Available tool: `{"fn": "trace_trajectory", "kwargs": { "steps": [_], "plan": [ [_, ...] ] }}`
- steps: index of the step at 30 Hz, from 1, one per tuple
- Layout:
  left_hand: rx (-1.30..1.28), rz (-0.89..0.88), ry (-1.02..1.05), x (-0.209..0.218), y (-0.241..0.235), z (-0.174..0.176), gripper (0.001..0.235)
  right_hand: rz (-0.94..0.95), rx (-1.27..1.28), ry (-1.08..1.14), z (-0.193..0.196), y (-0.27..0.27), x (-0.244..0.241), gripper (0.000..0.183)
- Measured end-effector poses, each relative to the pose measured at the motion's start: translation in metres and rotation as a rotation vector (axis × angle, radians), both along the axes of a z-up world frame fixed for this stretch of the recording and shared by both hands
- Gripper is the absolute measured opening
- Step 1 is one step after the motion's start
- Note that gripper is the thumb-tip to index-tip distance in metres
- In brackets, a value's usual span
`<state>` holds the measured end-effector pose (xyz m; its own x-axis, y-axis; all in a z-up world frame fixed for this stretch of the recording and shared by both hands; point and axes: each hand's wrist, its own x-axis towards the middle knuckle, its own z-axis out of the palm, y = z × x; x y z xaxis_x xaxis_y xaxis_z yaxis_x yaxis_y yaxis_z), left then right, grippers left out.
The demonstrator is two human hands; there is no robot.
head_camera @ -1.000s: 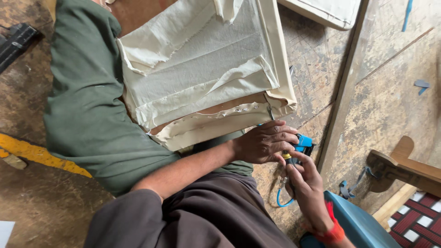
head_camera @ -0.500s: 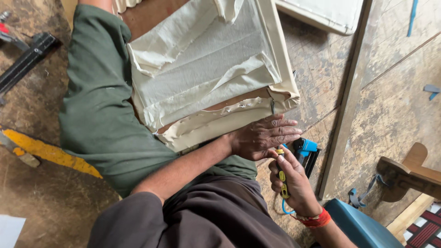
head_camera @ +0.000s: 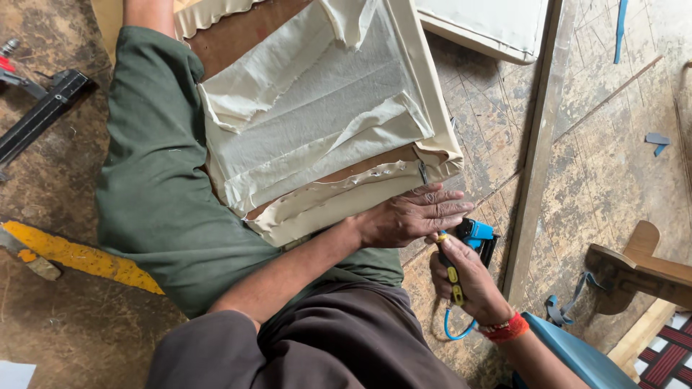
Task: The person sits on the floor and works on a rectangular furniture cushion, using a screwdriver, pliers, and a staple gun to remove staples and trim excess fabric. The person repeatedly pulls and folds the fabric edges while securing them with the staple gun.
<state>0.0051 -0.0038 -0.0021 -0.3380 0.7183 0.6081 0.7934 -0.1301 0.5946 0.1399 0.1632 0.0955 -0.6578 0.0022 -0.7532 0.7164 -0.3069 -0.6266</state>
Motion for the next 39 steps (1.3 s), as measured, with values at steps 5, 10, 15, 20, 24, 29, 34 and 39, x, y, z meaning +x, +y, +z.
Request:
{"fn": "trace_trajectory", "kwargs": {
  "steps": [5,10,15,20,24,29,34,39],
  "plan": [
    [-0.072,0.074,0.07,0.001,0.004,-0.008,0.043,0.058,0.141,-0.03,-0.018,0.004,0.005,0.026],
    [-0.01,0.157,0.079,0.008,0.01,-0.005,0.038,0.496,1.122,0.234,-0.034,0.015,-0.003,0.022],
    [0.033,0.233,0.103,0.012,-0.002,0.004,0.038,0.785,1.465,0.621,-0.035,0.021,-0.02,0.021],
    [0.088,0.131,0.085,0.02,-0.015,0.011,0.033,0.574,0.93,0.23,-0.025,0.017,0.005,0.023],
    [0.243,0.276,-0.251,0.019,-0.038,0.02,0.021,0.416,0.548,0.155,-0.01,0.017,0.021,0.02],
    [0.068,0.748,-0.373,-0.01,-0.048,0.026,0.019,0.203,0.443,0.063,0.002,0.013,0.043,0.021],
    [0.035,0.715,-0.417,-0.032,-0.024,0.047,0.026,0.077,0.291,0.163,-0.003,0.012,0.049,0.027],
    [0.109,0.709,-0.432,-0.03,-0.013,0.062,0.035,0.022,0.265,0.195,0.005,0.019,0.045,0.032]
  ]
}}
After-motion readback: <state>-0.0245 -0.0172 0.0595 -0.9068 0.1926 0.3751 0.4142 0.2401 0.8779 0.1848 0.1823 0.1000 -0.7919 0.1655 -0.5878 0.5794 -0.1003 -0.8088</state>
